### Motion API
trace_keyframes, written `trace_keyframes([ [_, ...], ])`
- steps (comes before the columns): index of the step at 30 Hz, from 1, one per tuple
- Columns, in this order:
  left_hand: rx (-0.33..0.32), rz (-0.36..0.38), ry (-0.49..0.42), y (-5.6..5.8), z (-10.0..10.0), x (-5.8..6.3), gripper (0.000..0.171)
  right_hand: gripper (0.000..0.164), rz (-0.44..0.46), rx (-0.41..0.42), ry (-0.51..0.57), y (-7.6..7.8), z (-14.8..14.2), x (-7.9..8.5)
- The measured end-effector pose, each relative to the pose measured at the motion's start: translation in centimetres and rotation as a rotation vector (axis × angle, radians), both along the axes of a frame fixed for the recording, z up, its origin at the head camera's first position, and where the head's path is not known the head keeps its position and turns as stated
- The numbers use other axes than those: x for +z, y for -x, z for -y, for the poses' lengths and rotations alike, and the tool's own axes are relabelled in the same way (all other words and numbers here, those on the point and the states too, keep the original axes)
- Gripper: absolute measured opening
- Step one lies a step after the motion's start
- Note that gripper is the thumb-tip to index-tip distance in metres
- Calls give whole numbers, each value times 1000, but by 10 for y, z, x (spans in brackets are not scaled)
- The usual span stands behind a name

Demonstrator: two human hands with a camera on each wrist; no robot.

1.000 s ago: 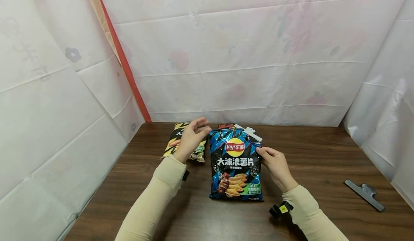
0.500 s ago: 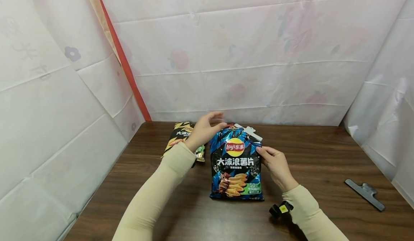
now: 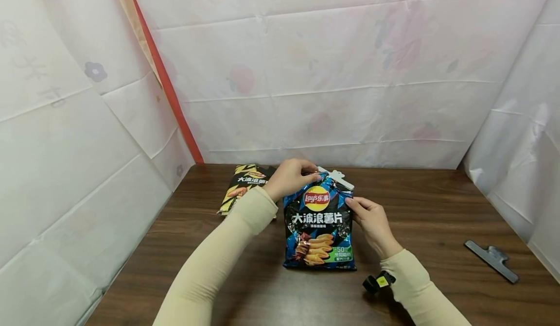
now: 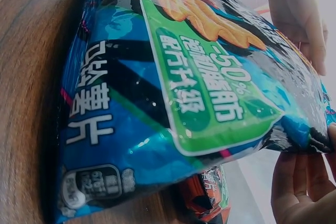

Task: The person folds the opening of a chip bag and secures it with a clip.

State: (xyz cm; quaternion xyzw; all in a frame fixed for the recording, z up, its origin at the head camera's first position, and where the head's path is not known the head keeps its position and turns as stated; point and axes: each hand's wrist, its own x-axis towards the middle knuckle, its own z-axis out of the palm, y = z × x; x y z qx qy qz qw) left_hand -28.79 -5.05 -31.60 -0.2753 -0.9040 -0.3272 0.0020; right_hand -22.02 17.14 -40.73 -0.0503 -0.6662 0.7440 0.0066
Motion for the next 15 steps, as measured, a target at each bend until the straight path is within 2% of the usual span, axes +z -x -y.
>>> trace_keyframes([
  [5, -5, -4, 58, 1, -2, 0, 30, 15, 6, -4, 0, 1, 1, 0],
  [15, 7, -2, 34, 2, -4, -2, 24, 13, -13, -11, 23, 0, 1, -3],
])
